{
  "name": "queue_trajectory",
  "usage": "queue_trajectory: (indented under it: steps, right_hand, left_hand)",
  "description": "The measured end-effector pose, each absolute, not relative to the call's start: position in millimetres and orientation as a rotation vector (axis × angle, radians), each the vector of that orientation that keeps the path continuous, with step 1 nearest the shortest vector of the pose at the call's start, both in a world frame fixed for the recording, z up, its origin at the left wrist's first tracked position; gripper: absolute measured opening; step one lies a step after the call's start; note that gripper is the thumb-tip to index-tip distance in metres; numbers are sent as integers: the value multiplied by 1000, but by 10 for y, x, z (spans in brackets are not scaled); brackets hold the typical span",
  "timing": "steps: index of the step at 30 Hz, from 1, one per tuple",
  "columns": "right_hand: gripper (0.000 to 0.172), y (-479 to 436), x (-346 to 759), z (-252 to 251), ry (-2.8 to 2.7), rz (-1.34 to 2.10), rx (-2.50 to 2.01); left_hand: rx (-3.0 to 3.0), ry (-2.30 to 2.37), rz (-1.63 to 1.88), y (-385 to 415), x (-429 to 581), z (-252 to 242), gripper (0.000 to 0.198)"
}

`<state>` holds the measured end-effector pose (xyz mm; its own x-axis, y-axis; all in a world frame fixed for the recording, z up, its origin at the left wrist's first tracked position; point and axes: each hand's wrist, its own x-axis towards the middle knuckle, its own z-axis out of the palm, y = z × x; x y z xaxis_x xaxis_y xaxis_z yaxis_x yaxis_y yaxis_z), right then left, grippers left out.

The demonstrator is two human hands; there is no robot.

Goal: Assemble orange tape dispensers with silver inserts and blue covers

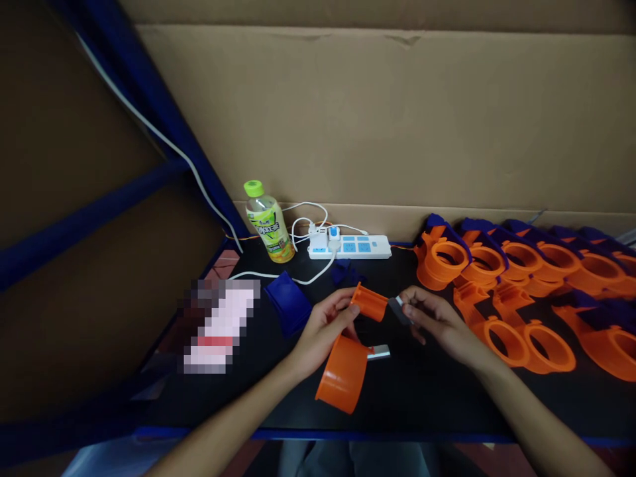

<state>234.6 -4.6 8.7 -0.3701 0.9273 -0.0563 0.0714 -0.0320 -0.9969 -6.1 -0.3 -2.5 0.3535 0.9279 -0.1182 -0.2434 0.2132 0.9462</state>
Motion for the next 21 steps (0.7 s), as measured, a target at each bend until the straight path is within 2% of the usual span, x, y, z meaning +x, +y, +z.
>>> queue_trajectory:
  steps: [7,18,21]
  right_hand:
    - [37,-36,2360,115,-1555,1476,-1118]
    - [40,-43,2362,115,-1673,1487,-1169]
    - [36,-50,2359,139,-1782,1393,-1203]
  left_hand:
    - [1021,847,977,-16,-45,-9,51]
    - [1120,869,955,28,-107,-81,61]
    - [1203,857,902,6,-107,-132,53]
